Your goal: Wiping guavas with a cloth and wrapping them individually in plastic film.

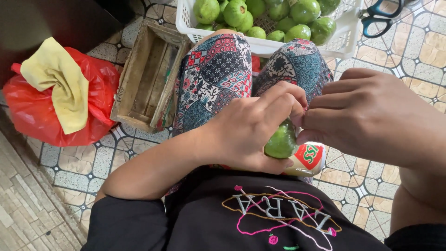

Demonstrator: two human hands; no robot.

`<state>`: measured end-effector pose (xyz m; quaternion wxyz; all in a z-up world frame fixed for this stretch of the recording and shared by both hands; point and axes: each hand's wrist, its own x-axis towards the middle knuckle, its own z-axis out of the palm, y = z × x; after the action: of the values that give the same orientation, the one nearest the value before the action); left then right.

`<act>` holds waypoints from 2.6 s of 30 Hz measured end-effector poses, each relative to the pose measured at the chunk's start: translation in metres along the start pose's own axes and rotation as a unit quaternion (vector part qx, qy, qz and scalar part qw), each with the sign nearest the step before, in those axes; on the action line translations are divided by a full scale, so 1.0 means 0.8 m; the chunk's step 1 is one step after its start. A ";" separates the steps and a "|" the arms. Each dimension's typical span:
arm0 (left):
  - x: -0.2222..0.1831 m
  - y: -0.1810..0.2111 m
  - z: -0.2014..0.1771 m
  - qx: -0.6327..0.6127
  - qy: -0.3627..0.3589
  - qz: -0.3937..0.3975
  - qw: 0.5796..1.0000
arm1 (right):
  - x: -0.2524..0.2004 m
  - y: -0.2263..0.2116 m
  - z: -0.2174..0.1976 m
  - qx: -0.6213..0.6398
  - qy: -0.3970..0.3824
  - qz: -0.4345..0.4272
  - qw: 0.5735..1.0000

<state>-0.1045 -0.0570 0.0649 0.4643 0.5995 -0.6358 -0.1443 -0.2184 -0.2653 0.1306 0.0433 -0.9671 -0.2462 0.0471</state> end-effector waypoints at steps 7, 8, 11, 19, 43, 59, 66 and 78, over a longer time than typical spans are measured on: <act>-0.007 0.001 0.008 -0.008 0.002 -0.010 1.000 | 0.000 -0.010 -0.003 -0.032 -0.037 0.046 0.998; -0.009 -0.001 0.010 -0.005 0.000 -0.001 1.000 | 0.000 -0.010 -0.002 -0.043 -0.038 0.033 0.998; -0.013 -0.004 0.015 -0.007 0.007 0.019 1.000 | 0.002 -0.007 -0.002 -0.043 -0.053 0.023 0.997; -0.022 -0.021 0.027 -0.154 -0.001 0.054 0.987 | 0.013 0.039 0.037 0.184 -0.129 0.165 0.960; -0.007 -0.081 0.014 -0.818 0.185 -0.251 0.483 | 0.031 -0.020 0.107 0.511 0.321 0.165 0.781; -0.013 -0.055 0.035 -0.656 0.182 -0.242 0.691 | 0.020 -0.006 0.113 0.592 0.313 0.168 0.724; -0.022 -0.038 0.049 -0.552 0.228 -0.183 0.781 | 0.017 -0.006 0.129 0.587 0.472 0.223 0.619; -0.026 -0.042 0.038 -0.199 0.245 -0.076 0.946 | 0.034 -0.016 0.101 0.587 0.354 0.225 0.693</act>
<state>-0.1096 -0.0581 0.0152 0.7032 0.5581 -0.4137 -0.1514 -0.2103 -0.2360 0.0496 0.6742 -0.7164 0.0902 -0.1552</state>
